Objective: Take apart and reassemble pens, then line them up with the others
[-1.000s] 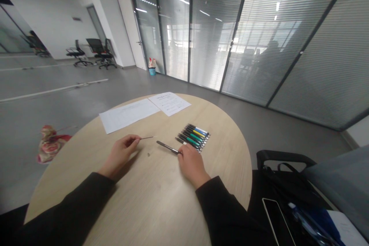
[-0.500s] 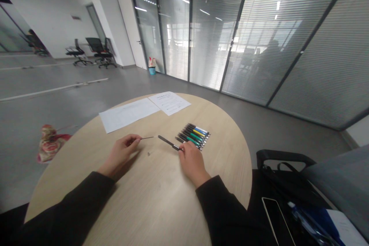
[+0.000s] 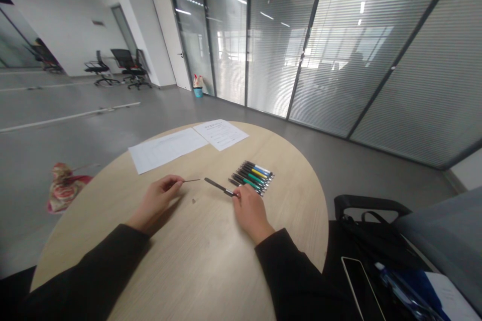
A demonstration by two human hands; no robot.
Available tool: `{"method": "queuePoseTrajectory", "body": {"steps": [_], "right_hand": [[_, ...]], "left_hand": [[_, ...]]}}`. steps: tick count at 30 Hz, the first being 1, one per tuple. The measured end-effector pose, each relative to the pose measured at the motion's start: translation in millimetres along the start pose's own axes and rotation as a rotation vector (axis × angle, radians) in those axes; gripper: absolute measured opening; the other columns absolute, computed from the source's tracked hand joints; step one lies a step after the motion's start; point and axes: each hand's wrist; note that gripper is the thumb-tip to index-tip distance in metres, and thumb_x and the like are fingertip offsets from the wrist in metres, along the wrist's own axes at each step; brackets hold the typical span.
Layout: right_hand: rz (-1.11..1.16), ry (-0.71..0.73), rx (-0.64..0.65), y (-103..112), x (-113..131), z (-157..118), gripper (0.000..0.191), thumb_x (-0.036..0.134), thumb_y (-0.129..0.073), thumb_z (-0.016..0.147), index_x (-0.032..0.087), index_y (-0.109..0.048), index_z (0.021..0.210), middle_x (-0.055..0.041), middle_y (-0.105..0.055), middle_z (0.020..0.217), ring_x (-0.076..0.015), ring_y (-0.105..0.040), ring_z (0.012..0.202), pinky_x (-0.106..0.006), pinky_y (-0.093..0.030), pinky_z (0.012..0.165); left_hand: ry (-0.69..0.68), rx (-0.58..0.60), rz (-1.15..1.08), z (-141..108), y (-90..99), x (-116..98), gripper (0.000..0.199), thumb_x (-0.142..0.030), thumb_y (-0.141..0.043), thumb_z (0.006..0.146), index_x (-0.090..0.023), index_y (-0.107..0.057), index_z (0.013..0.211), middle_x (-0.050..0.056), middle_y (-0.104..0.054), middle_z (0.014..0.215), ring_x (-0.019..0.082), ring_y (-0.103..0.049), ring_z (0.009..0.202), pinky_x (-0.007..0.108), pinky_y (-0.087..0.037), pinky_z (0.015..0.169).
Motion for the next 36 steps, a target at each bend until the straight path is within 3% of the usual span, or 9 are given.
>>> {"method": "queuePoseTrajectory", "body": {"steps": [11, 18, 24, 30, 36], "right_hand": [[0.005, 0.030, 0.018, 1, 3, 0, 0.010, 0.010, -0.059, 0.087, 0.018, -0.064, 0.091, -0.0065, -0.062, 0.094, -0.0225, -0.058, 0.092, -0.034, -0.045, 0.082], [0.051, 0.082, 0.124, 0, 12, -2, 0.010, 0.008, -0.062, 0.085, 0.018, -0.063, 0.088, -0.0040, -0.062, 0.086, -0.0201, -0.056, 0.085, -0.032, -0.043, 0.079], [0.090, 0.120, 0.167, 1, 16, -3, 0.014, 0.008, -0.063, 0.085, 0.017, -0.065, 0.095, -0.0046, -0.064, 0.088, -0.0198, -0.057, 0.085, -0.032, -0.043, 0.080], [0.121, 0.136, 0.165, 2, 14, -3, 0.011, 0.008, -0.061, 0.088, 0.017, -0.066, 0.092, -0.0053, -0.066, 0.091, -0.0197, -0.058, 0.088, -0.032, -0.043, 0.082], [0.123, 0.126, 0.142, 1, 13, -2, 0.010, 0.009, -0.062, 0.088, 0.018, -0.066, 0.091, -0.0045, -0.066, 0.089, -0.0201, -0.058, 0.087, -0.032, -0.043, 0.081]], "left_hand": [[-0.094, 0.092, 0.020, 1, -2.5, 4, 0.032, -0.047, -0.056, 0.088, -0.017, -0.068, 0.090, 0.006, -0.068, 0.083, 0.022, -0.061, 0.075, 0.034, -0.047, 0.072], [-0.127, 0.212, 0.010, -12, -7.4, -17, 0.028, -0.043, -0.058, 0.090, -0.018, -0.069, 0.091, 0.008, -0.072, 0.088, 0.023, -0.065, 0.082, 0.033, -0.049, 0.074], [-0.087, 0.233, -0.088, -18, -10.9, -26, 0.028, -0.041, -0.061, 0.089, -0.017, -0.068, 0.100, 0.006, -0.069, 0.085, 0.020, -0.063, 0.077, 0.032, -0.049, 0.071], [-0.057, 0.243, -0.250, -17, -14.4, -24, 0.035, -0.039, -0.067, 0.084, -0.019, -0.062, 0.112, 0.002, -0.063, 0.085, 0.018, -0.061, 0.076, 0.032, -0.051, 0.071], [-0.008, 0.225, -0.311, -17, -14.7, -18, 0.031, -0.038, -0.066, 0.085, -0.019, -0.059, 0.109, 0.003, -0.063, 0.090, 0.019, -0.062, 0.080, 0.034, -0.052, 0.074]]}}
Point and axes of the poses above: each hand's wrist, its own z-axis towards the middle knuckle, its own y-axis out of the back of the hand, x = y × z
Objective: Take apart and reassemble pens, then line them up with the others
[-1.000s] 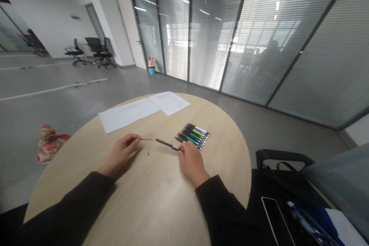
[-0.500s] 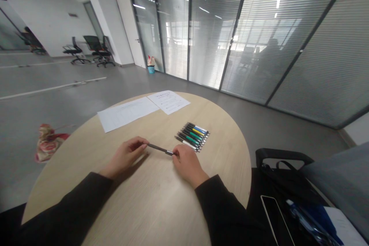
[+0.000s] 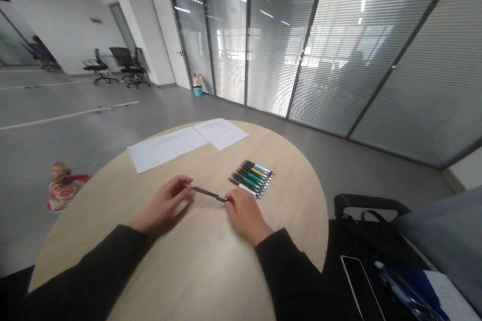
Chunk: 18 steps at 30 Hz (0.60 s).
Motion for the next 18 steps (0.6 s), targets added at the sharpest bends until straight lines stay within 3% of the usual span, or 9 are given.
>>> {"method": "queuePoseTrajectory", "body": {"steps": [5, 10, 18], "right_hand": [[0.006, -0.012, -0.011, 0, -2, 0, 0.012, 0.009, -0.061, 0.088, 0.019, -0.066, 0.091, -0.0043, -0.066, 0.090, -0.0199, -0.059, 0.088, -0.032, -0.042, 0.081], [0.006, -0.014, -0.011, -1, -4, 0, 0.011, 0.009, -0.061, 0.088, 0.019, -0.066, 0.091, -0.0038, -0.066, 0.090, -0.0196, -0.058, 0.088, -0.032, -0.042, 0.081], [0.012, -0.012, -0.010, 1, -1, 0, 0.012, 0.008, -0.060, 0.088, 0.018, -0.066, 0.091, -0.0038, -0.066, 0.089, -0.0197, -0.058, 0.087, -0.032, -0.043, 0.081]], "left_hand": [[0.009, -0.067, 0.083, 1, 4.9, -2, 0.024, -0.041, -0.063, 0.086, -0.019, -0.060, 0.095, 0.002, -0.061, 0.081, 0.018, -0.059, 0.073, 0.031, -0.048, 0.068], [0.004, -0.091, 0.106, 1, 5.3, -10, 0.029, -0.048, -0.060, 0.087, -0.019, -0.061, 0.085, 0.000, -0.058, 0.072, 0.017, -0.056, 0.068, 0.028, -0.044, 0.064], [-0.008, -0.080, 0.098, 2, 5.6, -5, 0.031, -0.049, -0.060, 0.089, -0.018, -0.060, 0.084, -0.001, -0.056, 0.070, 0.015, -0.055, 0.065, 0.026, -0.042, 0.062]]}}
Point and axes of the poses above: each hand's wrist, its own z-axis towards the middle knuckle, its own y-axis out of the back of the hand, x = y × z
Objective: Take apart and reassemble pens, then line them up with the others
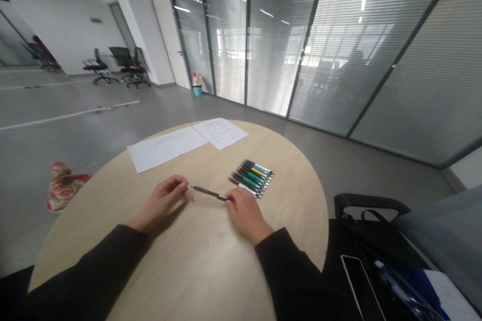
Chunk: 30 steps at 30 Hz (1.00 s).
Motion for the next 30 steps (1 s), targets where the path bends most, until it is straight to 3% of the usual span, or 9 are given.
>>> {"method": "queuePoseTrajectory", "body": {"steps": [8, 14, 20, 30], "right_hand": [[0.012, 0.010, 0.012, 1, 3, -1, 0.011, 0.008, -0.061, 0.088, 0.018, -0.066, 0.091, -0.0038, -0.066, 0.089, -0.0189, -0.058, 0.086, -0.031, -0.043, 0.080], [0.024, 0.009, 0.010, 0, 1, -1, 0.010, 0.009, -0.061, 0.089, 0.018, -0.067, 0.091, -0.0038, -0.066, 0.089, -0.0185, -0.059, 0.085, -0.031, -0.043, 0.080], [0.017, 0.002, 0.021, 0, 1, 0, 0.011, 0.008, -0.062, 0.087, 0.018, -0.067, 0.091, -0.0036, -0.066, 0.088, -0.0188, -0.059, 0.085, -0.031, -0.043, 0.080], [-0.005, 0.009, 0.046, 2, 5, 0, 0.010, 0.009, -0.064, 0.086, 0.018, -0.068, 0.090, -0.0034, -0.065, 0.086, -0.0181, -0.058, 0.083, -0.030, -0.043, 0.078]], "left_hand": [[0.023, -0.034, -0.060, -1, -3.4, -4, 0.033, -0.050, -0.062, 0.088, -0.018, -0.059, 0.080, -0.001, -0.055, 0.068, 0.014, -0.054, 0.061, 0.026, -0.042, 0.059], [0.061, 0.065, -0.153, -2, -5.5, -4, 0.032, -0.049, -0.064, 0.087, -0.018, -0.059, 0.080, 0.000, -0.057, 0.068, 0.014, -0.055, 0.062, 0.028, -0.046, 0.063], [0.095, 0.100, -0.169, -4, -6.0, -4, 0.031, -0.047, -0.069, 0.083, -0.018, -0.060, 0.086, 0.000, -0.060, 0.069, 0.014, -0.057, 0.062, 0.028, -0.047, 0.060], [0.081, 0.157, -0.112, -5, -7.0, -9, 0.029, -0.045, -0.070, 0.083, -0.017, -0.063, 0.079, 0.002, -0.062, 0.069, 0.015, -0.058, 0.062, 0.028, -0.048, 0.058]]}}
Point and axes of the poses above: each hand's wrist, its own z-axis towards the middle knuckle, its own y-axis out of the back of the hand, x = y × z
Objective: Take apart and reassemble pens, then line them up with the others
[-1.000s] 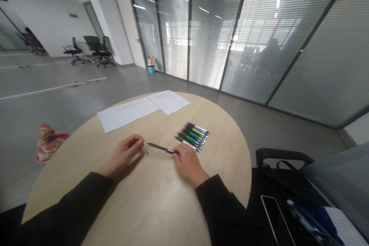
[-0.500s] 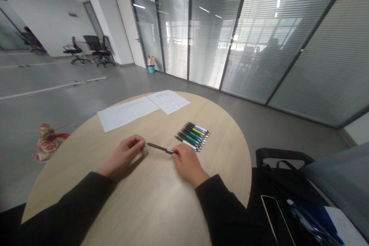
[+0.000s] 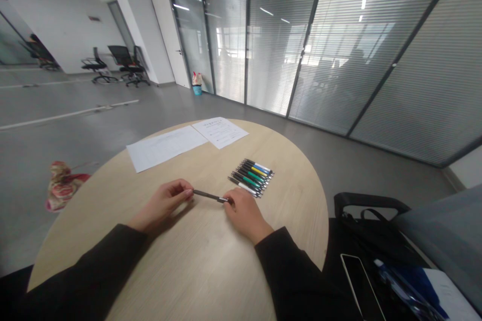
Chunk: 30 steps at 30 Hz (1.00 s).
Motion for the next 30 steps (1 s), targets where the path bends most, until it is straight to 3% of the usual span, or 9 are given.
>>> {"method": "queuePoseTrajectory", "body": {"steps": [6, 11, 15, 21, 27, 30], "right_hand": [[0.021, -0.005, -0.003, -1, -4, 0, 0.008, 0.012, -0.062, 0.090, 0.018, -0.068, 0.090, -0.0038, -0.067, 0.089, -0.0182, -0.059, 0.085, -0.031, -0.043, 0.080], [0.012, -0.036, -0.055, -2, -11, 2, 0.010, 0.013, -0.060, 0.091, 0.018, -0.068, 0.091, -0.0043, -0.068, 0.089, -0.0188, -0.060, 0.085, -0.031, -0.044, 0.080], [0.012, -0.059, -0.067, -2, -14, 3, 0.010, 0.013, -0.060, 0.090, 0.018, -0.068, 0.090, -0.0045, -0.068, 0.089, -0.0190, -0.060, 0.084, -0.031, -0.044, 0.079], [0.007, -0.071, -0.071, -4, -18, 3, 0.010, 0.013, -0.061, 0.089, 0.018, -0.069, 0.090, -0.0044, -0.068, 0.088, -0.0190, -0.060, 0.083, -0.031, -0.044, 0.078], [0.004, -0.077, -0.059, -3, -17, 3, 0.009, 0.013, -0.061, 0.089, 0.018, -0.069, 0.090, -0.0038, -0.068, 0.087, -0.0186, -0.059, 0.083, -0.030, -0.043, 0.076], [0.003, -0.080, -0.062, -2, -15, 3, 0.009, 0.013, -0.061, 0.089, 0.018, -0.069, 0.089, -0.0037, -0.068, 0.087, -0.0186, -0.059, 0.082, -0.030, -0.042, 0.075]], "left_hand": [[-0.067, -0.027, 0.079, 1, 1.4, 6, 0.029, -0.044, -0.066, 0.085, -0.018, -0.062, 0.097, 0.002, -0.064, 0.080, 0.017, -0.060, 0.072, 0.031, -0.049, 0.068], [-0.139, -0.134, 0.381, 0, 6.9, 2, 0.028, -0.045, -0.056, 0.091, -0.019, -0.064, 0.098, 0.006, -0.069, 0.087, 0.020, -0.061, 0.077, 0.033, -0.048, 0.073], [-0.148, -0.068, 0.524, -1, 6.4, 1, 0.029, -0.045, -0.051, 0.093, -0.019, -0.064, 0.094, 0.005, -0.067, 0.081, 0.020, -0.058, 0.071, 0.032, -0.045, 0.068], [-0.179, 0.082, 0.640, 0, 4.4, 8, 0.022, -0.041, -0.061, 0.086, -0.020, -0.064, 0.092, 0.004, -0.064, 0.080, 0.020, -0.057, 0.070, 0.031, -0.041, 0.065], [-0.220, 0.150, 0.667, 3, 9.1, 16, 0.016, -0.033, -0.055, 0.091, -0.021, -0.065, 0.087, 0.006, -0.068, 0.089, 0.023, -0.061, 0.081, 0.033, -0.044, 0.075], [-0.195, 0.127, 0.624, 3, 9.8, 16, 0.017, -0.034, -0.055, 0.091, -0.021, -0.066, 0.089, 0.006, -0.069, 0.089, 0.023, -0.062, 0.082, 0.034, -0.045, 0.076]]}}
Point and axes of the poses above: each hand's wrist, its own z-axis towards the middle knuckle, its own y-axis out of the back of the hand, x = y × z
